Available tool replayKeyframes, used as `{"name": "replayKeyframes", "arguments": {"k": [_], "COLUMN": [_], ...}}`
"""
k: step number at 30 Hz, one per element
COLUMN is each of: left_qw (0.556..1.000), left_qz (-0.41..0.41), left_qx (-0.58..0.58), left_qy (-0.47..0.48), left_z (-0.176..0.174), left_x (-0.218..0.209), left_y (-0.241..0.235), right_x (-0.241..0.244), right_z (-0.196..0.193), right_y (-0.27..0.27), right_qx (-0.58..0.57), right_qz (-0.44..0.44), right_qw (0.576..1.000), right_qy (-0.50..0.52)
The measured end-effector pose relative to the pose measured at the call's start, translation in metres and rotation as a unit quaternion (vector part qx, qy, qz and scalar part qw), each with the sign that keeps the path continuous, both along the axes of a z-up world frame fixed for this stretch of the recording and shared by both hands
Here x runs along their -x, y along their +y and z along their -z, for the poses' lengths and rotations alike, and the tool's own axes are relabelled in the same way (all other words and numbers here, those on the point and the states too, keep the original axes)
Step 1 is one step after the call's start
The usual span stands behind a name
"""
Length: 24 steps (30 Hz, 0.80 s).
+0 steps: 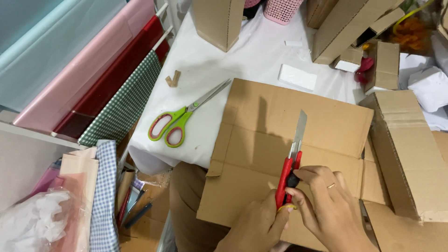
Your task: The person uses a red utility knife to cut a large piece of cardboard on a white surface. They first trim a small strip from the edge, then proceed to cut a larger rectangular section from the main piece.
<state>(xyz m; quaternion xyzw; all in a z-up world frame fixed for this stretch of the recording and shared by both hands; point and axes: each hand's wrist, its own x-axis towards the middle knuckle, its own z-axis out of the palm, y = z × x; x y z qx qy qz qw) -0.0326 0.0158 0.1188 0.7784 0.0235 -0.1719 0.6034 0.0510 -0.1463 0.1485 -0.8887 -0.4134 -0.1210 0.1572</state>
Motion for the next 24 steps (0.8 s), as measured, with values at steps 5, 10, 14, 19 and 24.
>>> {"name": "replayKeyframes", "arguments": {"k": [5, 10, 14, 19, 24], "left_qw": [1.0, 1.0, 0.995, 0.985, 0.961], "left_qz": [-0.005, 0.007, 0.002, -0.033, -0.067], "left_qx": [0.014, 0.017, -0.055, -0.131, -0.225], "left_qy": [-0.017, 0.005, -0.079, -0.103, -0.144], "left_z": [0.002, -0.007, 0.017, 0.045, 0.058], "left_x": [0.004, 0.002, 0.007, 0.011, 0.009], "left_y": [0.003, 0.001, -0.021, -0.04, -0.05], "right_x": [0.0, 0.001, -0.001, 0.002, -0.003], "right_z": [-0.005, -0.01, -0.001, 0.016, 0.043], "right_y": [0.004, 0.011, 0.01, 0.002, -0.001], "right_qx": [-0.01, -0.034, -0.026, 0.028, 0.054], "right_qz": [-0.014, 0.006, 0.066, 0.162, 0.23], "right_qw": [1.0, 0.999, 0.997, 0.986, 0.971], "right_qy": [-0.011, -0.004, 0.005, 0.038, 0.046]}}
